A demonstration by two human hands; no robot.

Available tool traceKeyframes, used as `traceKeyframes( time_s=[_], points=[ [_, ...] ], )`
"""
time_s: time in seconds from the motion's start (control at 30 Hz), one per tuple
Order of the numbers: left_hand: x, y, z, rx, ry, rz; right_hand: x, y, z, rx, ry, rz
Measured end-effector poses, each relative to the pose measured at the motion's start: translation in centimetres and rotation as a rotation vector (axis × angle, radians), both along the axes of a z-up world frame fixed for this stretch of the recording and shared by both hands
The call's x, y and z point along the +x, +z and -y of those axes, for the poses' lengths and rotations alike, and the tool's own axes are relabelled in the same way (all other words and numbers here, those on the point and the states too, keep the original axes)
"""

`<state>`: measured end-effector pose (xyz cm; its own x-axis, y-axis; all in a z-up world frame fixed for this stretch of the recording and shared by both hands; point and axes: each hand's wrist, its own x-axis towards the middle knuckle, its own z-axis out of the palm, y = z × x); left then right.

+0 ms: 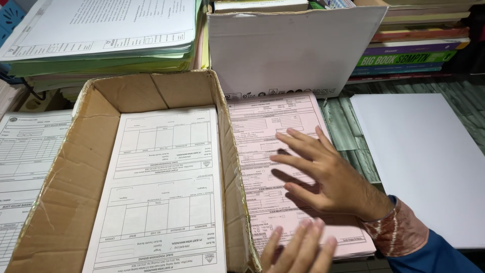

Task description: Sorting and collating printed forms into a cardboard box and onto various stacks

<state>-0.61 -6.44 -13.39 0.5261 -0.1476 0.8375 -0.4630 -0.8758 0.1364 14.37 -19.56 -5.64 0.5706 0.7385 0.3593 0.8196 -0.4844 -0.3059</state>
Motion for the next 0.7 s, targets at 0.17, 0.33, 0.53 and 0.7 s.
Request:
traceKeyframes(
  time_s=[0.17,0.33,0.53,0.7],
  points=[
    [2.6,-2.0,0.2,-0.023,0.226,0.116,-0.3,-0.3,-0.5,-0.068,0.037,-0.091],
    [2.3,-3.3,-0.2,-0.050,0.206,0.164,-0.2,-0.5,-0.6,-0.127,0.024,-0.094],
    [1.8,-2.8,-1.0,-0.085,0.015,0.019,-0.3,-0.1,-0.5,-0.124,0.023,-0.136],
    [2.1,-3.3,-1.3,-0.085,0.012,0.038,0.1,-0.6,0.3,-0.080,-0.033,-0.130]
  ],
)
